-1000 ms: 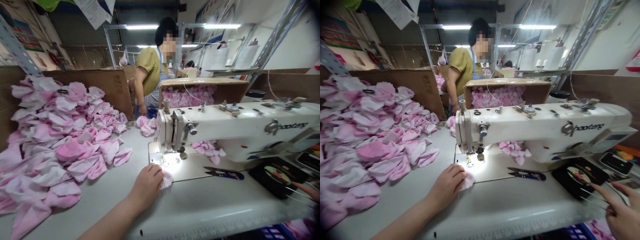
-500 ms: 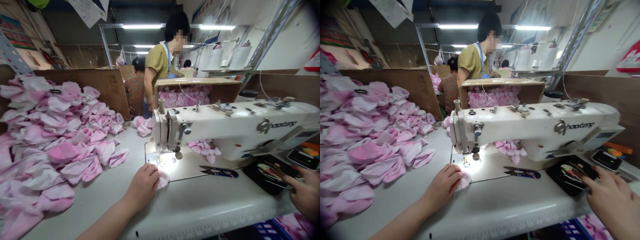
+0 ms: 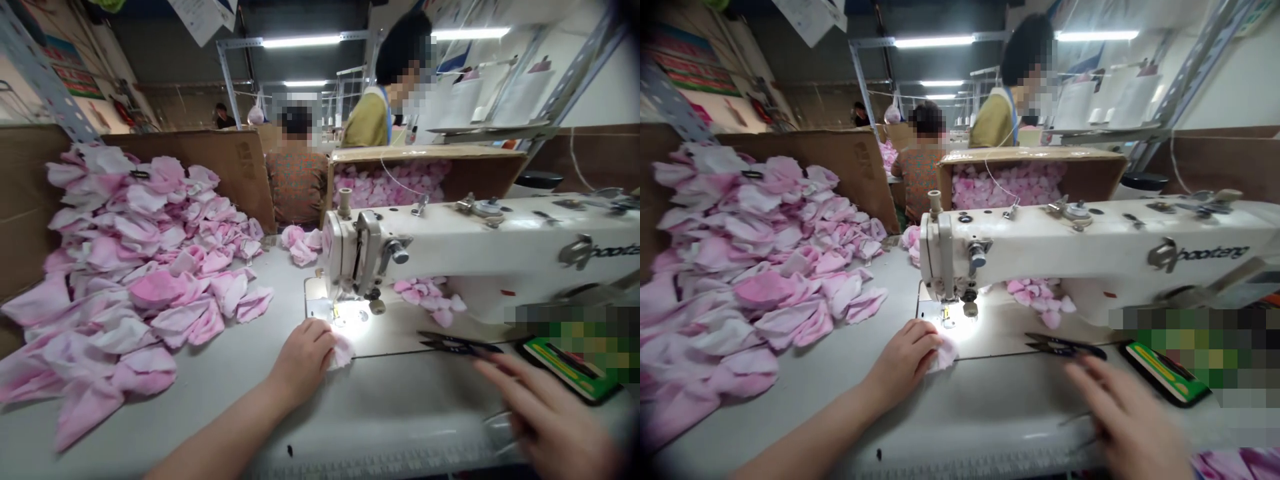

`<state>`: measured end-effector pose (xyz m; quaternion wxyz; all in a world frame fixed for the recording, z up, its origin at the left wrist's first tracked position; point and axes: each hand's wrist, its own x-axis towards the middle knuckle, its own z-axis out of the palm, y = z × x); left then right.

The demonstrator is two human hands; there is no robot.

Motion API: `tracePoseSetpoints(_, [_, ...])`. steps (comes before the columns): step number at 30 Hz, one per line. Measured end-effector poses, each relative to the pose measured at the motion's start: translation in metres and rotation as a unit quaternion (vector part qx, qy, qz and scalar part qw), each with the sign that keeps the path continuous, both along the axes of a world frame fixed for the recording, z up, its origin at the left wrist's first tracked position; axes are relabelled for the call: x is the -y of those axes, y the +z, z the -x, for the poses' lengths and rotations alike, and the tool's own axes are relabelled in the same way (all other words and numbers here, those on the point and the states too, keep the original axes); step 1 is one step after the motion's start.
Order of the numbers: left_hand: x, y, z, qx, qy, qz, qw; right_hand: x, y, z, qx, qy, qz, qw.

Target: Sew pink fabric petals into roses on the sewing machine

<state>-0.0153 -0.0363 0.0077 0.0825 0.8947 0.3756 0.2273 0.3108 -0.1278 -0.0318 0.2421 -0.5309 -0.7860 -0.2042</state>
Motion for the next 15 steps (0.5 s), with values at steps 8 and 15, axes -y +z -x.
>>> tracePoseSetpoints(8, [0.005,0.001,0.001,0.036,0.028,0.041,0.998,-0.032,0.031,0.163,0.058,0.127,0.174,0.975])
tracePoseSetpoints(15, [-0.003,0.011,0.004,0.005,0.083,0.089,0.993,-0.037,0.018,0.17,0.084,0.091,0.176,0.977])
